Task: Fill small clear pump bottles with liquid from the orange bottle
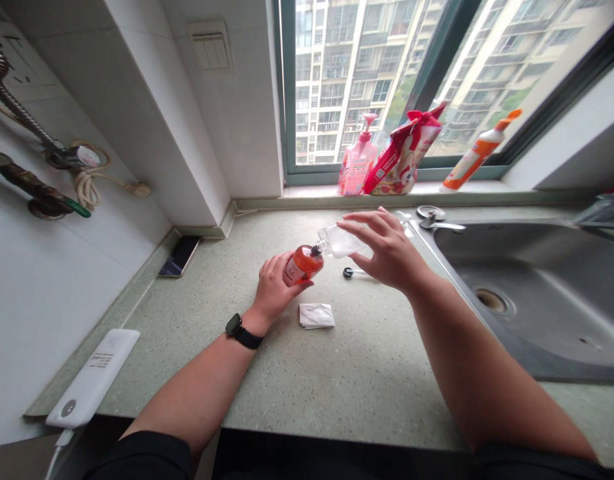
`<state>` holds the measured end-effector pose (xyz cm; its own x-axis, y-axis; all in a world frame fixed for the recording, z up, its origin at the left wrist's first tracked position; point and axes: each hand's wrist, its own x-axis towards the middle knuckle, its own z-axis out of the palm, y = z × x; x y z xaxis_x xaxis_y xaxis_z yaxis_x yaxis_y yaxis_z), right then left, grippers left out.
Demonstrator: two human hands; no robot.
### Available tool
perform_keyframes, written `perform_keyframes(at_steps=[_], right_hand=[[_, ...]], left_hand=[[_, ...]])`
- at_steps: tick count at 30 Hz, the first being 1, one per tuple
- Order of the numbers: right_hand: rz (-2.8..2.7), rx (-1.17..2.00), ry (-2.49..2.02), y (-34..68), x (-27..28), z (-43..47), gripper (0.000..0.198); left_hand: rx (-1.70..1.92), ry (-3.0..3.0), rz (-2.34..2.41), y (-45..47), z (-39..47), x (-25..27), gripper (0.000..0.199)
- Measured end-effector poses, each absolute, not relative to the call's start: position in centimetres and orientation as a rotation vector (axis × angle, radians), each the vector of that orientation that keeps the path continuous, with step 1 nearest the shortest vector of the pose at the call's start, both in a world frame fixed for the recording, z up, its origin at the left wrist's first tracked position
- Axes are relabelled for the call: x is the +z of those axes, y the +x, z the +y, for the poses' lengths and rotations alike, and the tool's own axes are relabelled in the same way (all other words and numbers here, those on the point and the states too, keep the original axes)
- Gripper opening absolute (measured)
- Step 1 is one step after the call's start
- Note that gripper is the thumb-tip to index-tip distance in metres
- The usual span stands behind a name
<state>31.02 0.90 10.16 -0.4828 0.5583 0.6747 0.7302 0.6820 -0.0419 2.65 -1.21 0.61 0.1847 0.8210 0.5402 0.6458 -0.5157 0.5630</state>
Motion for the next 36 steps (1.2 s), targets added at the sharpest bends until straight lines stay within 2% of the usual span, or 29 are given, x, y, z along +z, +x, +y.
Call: perform_keyframes(at_steps=[12,21,36], right_hand=[[-2.231,-0.349,-0.98,31.07,10.23,0.86,0.066],[-2.234,-0.346,-0.96,31.17,10.16,0.95,0.076],[-2.262,-0.362,-1.006,31.06,10.34,0.6,0.071]], left_hand=[[1.235,2.254,1.416,2.63,-1.19,0.53,0.078],[1.212,2.245,1.426,2.64,-1.15,0.47,0.078],[1.21,2.271,1.424,2.62,-1.14,0.51,0.079]])
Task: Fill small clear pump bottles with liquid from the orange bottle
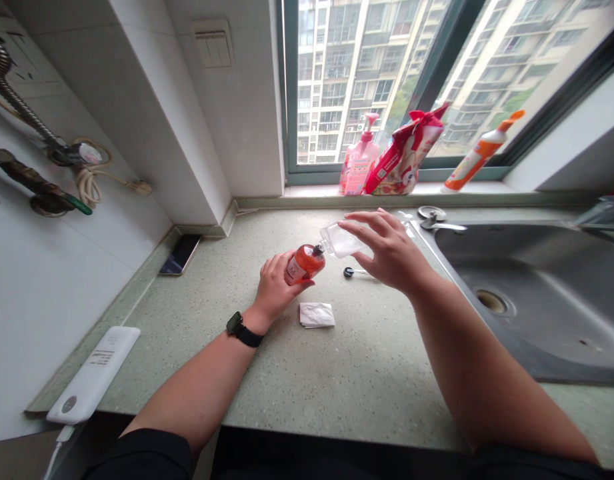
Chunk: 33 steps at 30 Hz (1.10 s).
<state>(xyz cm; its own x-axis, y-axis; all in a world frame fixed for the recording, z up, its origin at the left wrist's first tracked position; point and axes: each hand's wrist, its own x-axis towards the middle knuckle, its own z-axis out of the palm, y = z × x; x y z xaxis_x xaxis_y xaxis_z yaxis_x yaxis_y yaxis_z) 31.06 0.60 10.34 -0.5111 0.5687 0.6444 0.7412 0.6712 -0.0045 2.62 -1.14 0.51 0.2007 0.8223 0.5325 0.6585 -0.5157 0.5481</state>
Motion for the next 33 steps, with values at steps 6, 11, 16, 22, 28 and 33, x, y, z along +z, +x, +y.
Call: perform_keyframes(at_steps=[6,11,16,22,28,33], right_hand=[[-2.275,-0.374,-0.985,31.09,10.41,0.6,0.071],[-2.28,-0.364,-0.993,31.1,10.43,0.57,0.073],[-2.283,-0.368,-0.995,31.11,10.47,0.53,0.074],[-2.284,-0.338,-1.007,31.06,10.55,0.47,0.077],[-2.28,-0.348,-0.996,30.85,10.77,0.31,0.073],[-2.277,-0.339,-0.988,30.79,10.83,0.23,0.076]], left_hand=[[1.209,2.258,1.417,2.63,-1.08,0.43,0.081],[1.209,2.255,1.418,2.63,-1.15,0.49,0.081],[1.196,2.248,1.423,2.64,-1.2,0.52,0.081],[1.202,2.252,1.423,2.68,-1.14,0.52,0.081],[1.209,2.264,1.421,2.68,-1.09,0.41,0.082],[1.192,2.263,1.432,2.65,-1.13,0.43,0.081]])
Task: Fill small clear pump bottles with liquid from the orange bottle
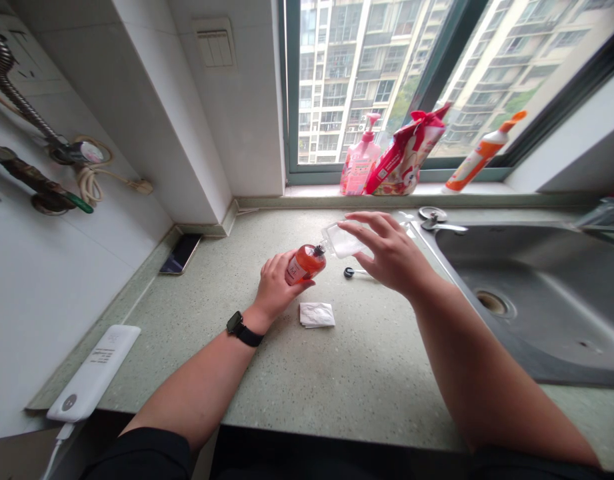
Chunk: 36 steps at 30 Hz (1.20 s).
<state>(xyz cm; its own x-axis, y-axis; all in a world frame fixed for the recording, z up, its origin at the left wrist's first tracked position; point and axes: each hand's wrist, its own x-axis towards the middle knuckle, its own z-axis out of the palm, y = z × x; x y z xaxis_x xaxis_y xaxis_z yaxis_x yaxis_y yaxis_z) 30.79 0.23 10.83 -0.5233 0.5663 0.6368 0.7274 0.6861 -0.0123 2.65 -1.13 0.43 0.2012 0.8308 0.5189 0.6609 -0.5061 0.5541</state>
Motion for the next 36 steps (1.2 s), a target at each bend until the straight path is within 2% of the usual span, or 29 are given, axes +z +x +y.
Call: perform_keyframes(at_steps=[15,36], right_hand=[[-2.286,-0.326,-0.985,30.73,10.95,0.05,0.079],[-2.282,-0.349,-0.997,30.27,11.52,-0.55,0.068]], left_hand=[[1.188,2.27,1.431,2.69,-1.26,0.61,0.082],[1.184,2.269,1.423,2.69,-1.35,0.59,0.081]])
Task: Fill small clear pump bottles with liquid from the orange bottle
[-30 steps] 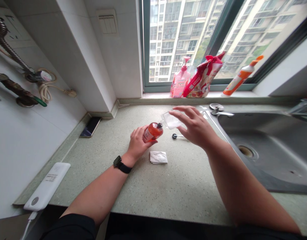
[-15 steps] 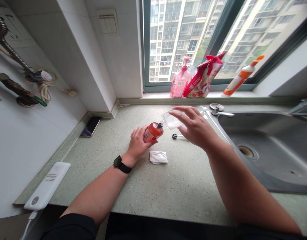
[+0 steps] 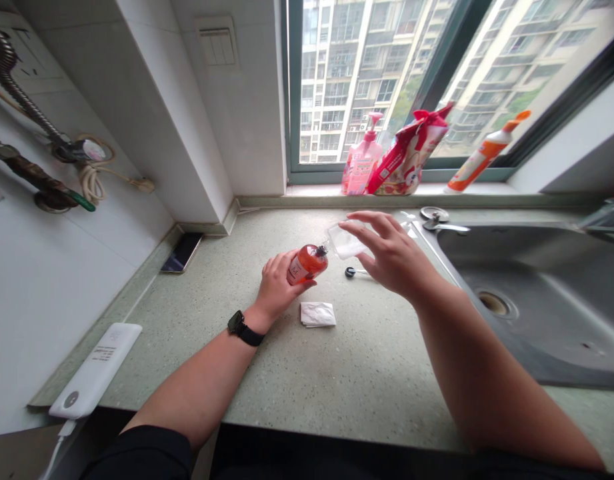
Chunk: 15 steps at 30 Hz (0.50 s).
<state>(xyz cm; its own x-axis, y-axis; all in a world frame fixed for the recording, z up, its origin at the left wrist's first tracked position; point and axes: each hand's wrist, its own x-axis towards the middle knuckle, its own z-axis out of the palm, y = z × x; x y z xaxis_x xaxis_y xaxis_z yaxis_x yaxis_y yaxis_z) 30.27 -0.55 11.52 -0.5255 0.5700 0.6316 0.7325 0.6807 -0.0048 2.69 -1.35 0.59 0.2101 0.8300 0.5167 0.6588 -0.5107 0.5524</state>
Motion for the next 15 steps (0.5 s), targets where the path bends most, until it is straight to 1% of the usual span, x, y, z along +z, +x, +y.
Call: perform_keyframes(at_steps=[15], right_hand=[[-2.282,-0.323,-1.028,30.27,11.44,-0.59,0.067]], left_hand=[[1.208,2.276,1.401,2.67,-1.34,0.53,0.082]])
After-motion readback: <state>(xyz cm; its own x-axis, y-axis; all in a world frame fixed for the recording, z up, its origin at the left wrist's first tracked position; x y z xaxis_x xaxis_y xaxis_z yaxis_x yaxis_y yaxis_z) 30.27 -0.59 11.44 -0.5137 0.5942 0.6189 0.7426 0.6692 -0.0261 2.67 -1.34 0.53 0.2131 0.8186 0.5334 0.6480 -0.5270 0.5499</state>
